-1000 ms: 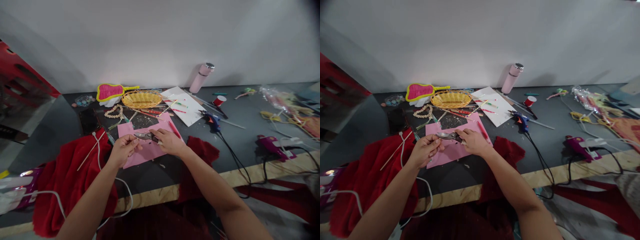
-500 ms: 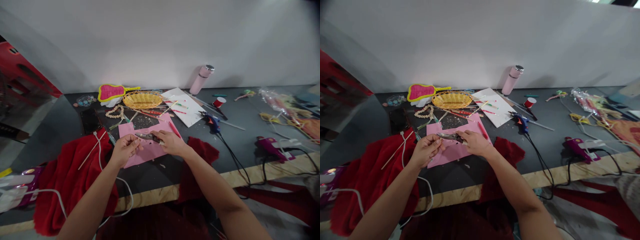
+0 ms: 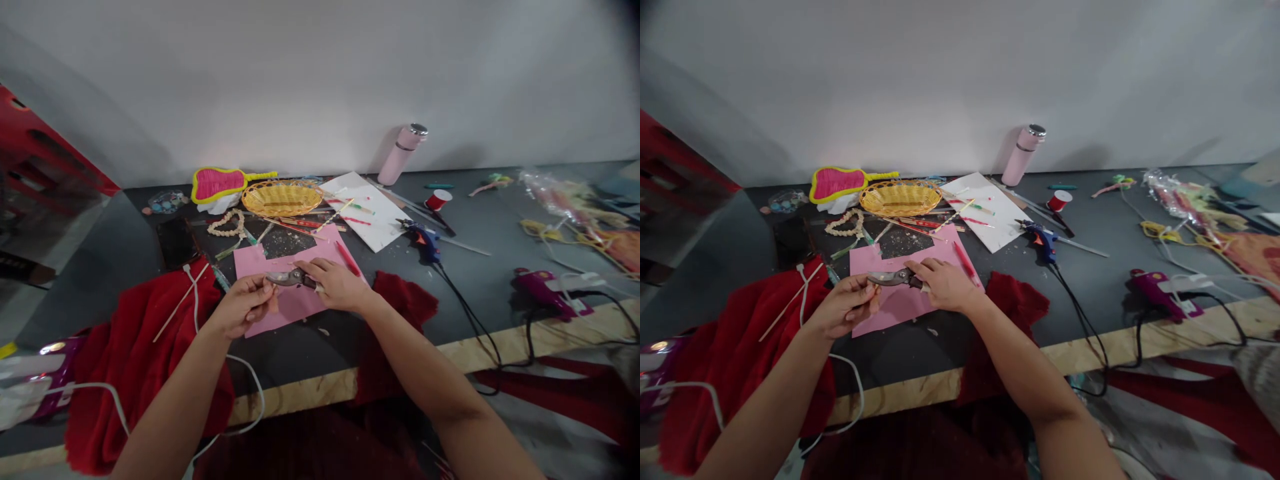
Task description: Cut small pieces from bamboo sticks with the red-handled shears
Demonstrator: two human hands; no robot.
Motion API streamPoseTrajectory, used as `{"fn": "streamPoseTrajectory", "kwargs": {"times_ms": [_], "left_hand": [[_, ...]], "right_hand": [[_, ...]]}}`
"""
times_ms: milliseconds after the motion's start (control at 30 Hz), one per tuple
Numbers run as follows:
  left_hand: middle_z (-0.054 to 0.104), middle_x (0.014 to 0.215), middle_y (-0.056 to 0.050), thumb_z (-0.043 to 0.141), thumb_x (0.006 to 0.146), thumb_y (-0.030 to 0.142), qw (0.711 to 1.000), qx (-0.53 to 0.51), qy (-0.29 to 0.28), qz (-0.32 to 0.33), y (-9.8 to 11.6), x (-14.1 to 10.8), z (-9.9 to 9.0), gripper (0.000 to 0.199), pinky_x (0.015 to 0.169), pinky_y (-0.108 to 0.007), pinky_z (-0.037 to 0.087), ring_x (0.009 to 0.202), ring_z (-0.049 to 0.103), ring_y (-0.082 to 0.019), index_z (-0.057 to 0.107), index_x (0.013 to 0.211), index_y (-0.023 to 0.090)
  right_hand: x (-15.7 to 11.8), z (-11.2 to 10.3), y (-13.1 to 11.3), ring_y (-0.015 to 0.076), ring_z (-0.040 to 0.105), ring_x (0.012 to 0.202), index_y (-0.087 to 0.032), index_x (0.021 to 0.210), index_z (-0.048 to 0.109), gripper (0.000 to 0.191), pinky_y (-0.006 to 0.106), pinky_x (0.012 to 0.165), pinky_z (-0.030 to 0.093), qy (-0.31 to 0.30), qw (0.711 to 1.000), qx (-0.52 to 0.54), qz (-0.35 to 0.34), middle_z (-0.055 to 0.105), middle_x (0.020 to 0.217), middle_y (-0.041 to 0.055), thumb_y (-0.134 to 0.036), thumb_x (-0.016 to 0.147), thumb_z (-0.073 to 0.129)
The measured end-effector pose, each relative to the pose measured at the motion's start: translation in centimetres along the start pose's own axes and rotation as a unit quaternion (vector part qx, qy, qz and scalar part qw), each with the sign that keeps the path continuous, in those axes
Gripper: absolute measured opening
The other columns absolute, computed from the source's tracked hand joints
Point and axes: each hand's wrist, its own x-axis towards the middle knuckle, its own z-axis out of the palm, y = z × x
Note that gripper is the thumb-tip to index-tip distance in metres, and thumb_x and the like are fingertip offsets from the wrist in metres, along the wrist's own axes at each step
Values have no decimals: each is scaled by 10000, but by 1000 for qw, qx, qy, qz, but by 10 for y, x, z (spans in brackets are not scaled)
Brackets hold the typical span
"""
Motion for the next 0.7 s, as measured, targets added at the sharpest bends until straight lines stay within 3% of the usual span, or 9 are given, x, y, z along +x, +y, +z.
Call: {"fn": "streamPoseTrajectory", "kwargs": {"times_ms": [133,333,467,567,700], "left_hand": [[643,535,-27,754,685,322,999,-28,-16,-10,1,-2,0,287,305,-106,115,271,247,28,556,738,121],[636,552,-11,739,700,339,999,-29,26,30,-3,3,0,300,313,-117,123,289,260,18,516,720,140],[657,591,-24,705,727,380,987,63,103,105,-8,8,3,295,347,-140,196,332,320,-4,536,736,139],[678,656,-26,702,727,366,961,152,164,161,-13,10,5,259,407,-161,299,438,471,-56,570,786,150],[706,732,-32,662,758,344,938,217,197,187,-16,10,5,199,426,-177,312,478,496,-74,598,794,159]], "right_hand": [[1,1,1,202,530,1042,-206,1408,320,634,344,903,433,0,1000,11,-3,546,1144,95,-94,799,458],[2,1,-3,202,565,967,-178,1379,342,555,318,853,446,-2,999,-26,32,573,1099,105,-144,839,463],[2,2,-9,208,578,928,-187,1373,347,527,313,819,450,-1,995,-55,82,573,1085,103,-177,857,453],[2,2,-11,210,574,936,-197,1372,345,505,318,821,447,0,993,-61,97,568,1094,100,-197,875,437],[2,1,-10,219,543,1008,-189,1387,322,548,340,874,434,4,994,-63,86,551,1136,98,-167,852,436]]}}
